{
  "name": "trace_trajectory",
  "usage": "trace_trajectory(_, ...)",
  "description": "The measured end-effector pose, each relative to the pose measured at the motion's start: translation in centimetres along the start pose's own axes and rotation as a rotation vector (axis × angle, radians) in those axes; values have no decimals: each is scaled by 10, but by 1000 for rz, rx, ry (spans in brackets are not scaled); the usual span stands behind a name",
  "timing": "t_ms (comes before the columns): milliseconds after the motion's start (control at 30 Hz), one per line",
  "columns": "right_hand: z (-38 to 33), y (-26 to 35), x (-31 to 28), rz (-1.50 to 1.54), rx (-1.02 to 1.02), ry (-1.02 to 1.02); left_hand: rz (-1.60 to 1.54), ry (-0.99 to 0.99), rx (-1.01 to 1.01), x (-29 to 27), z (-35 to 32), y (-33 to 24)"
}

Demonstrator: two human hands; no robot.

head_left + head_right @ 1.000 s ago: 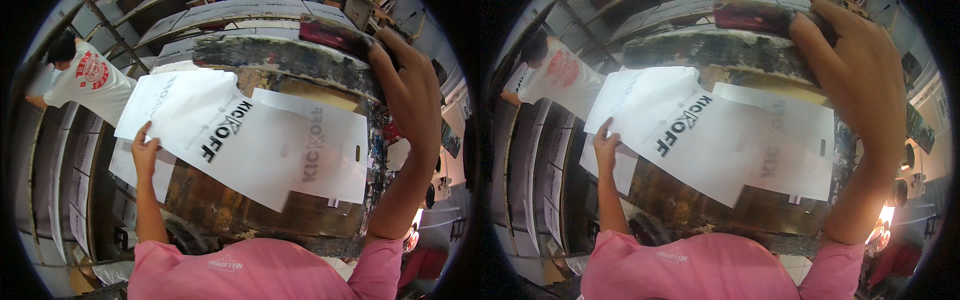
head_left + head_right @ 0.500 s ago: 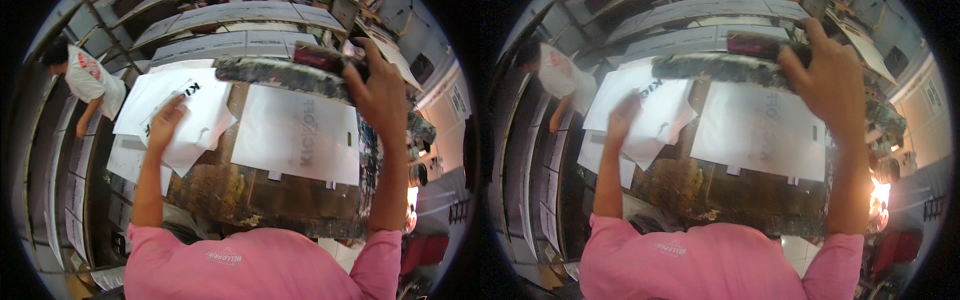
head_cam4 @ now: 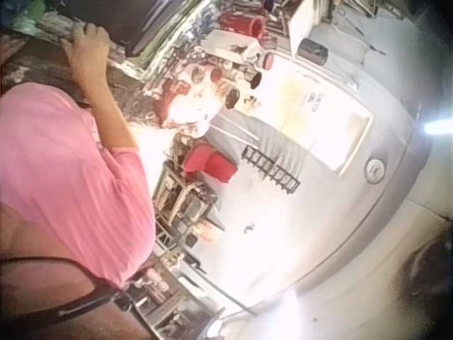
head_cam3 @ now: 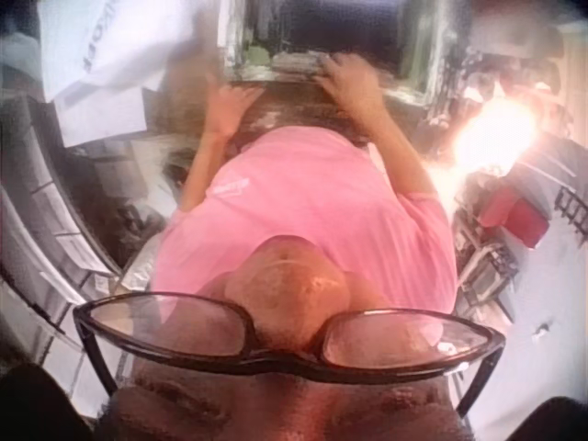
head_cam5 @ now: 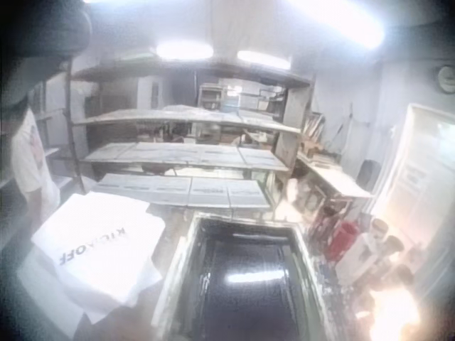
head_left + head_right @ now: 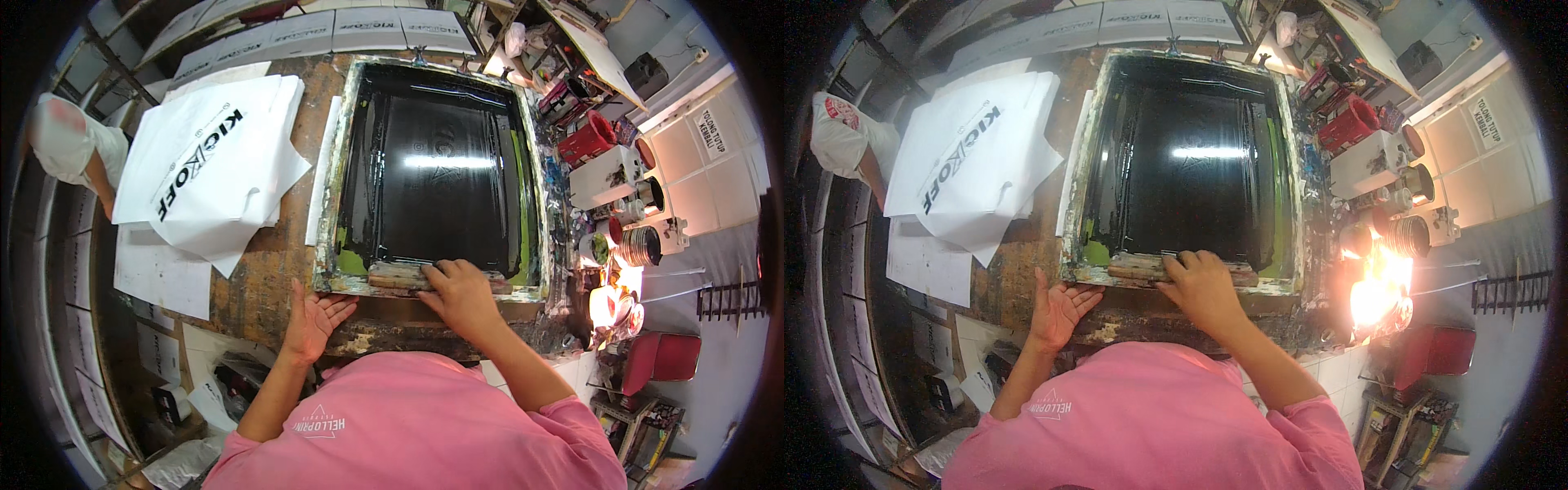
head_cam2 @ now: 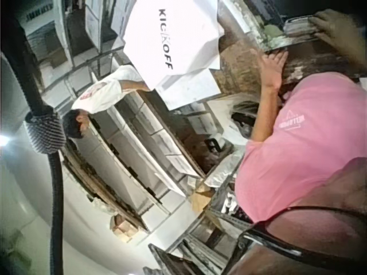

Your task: The person performs screen printing on white bags, using a squeegee to apply black ink through a screen and then stacking the printed bags on a nearby shelf.

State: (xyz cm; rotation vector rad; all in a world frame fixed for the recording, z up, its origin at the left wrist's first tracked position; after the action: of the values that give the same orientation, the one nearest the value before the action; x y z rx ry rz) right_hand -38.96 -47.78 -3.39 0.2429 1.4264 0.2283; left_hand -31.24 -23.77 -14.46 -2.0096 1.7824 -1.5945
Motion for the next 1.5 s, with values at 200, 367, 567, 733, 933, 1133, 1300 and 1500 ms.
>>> trace_trajectory(200, 37, -39, 28, -16, 15, -34, 114, -6, 20, -22, 2, 13)
trace_trajectory(367, 139, -103, 29, -119, -34, -151, 197, 127, 70, -24, -2, 12)
trace_trajectory(567, 265, -189, 27, -267, -21, -208, 39, 218, 76, -23, -2, 8)
trace_trajectory(733, 329, -230, -5, -160, -80, 48, -47, 333, 91, -15, -3, 3)
trace_trajectory(933, 324, -228, -6, -221, -49, -107, -108, 521, 162, -20, -3, 6)
trace_trajectory(1133, 237, -175, 4, -245, -59, -153, -65, 600, 195, -21, -1, 9)
trace_trajectory(1300, 108, -84, -5, -209, 30, -46, -68, 605, 192, -21, 1, 9)
trace_trajectory(1500, 7, -13, -30, -111, 92, 90, -83, 574, 165, -22, 2, 10)
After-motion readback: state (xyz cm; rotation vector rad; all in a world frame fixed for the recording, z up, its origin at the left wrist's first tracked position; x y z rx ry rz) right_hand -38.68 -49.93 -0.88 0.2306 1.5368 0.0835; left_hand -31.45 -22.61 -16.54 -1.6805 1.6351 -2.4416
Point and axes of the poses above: each hand's wrist, its own z-axis towards the middle knuckle, its own x-axis out of the palm, y = z × x, the point moved 7 cm from there along z, towards the middle knuckle, and after that the axes turned 2 degrees about x, right-handed, at the moved point
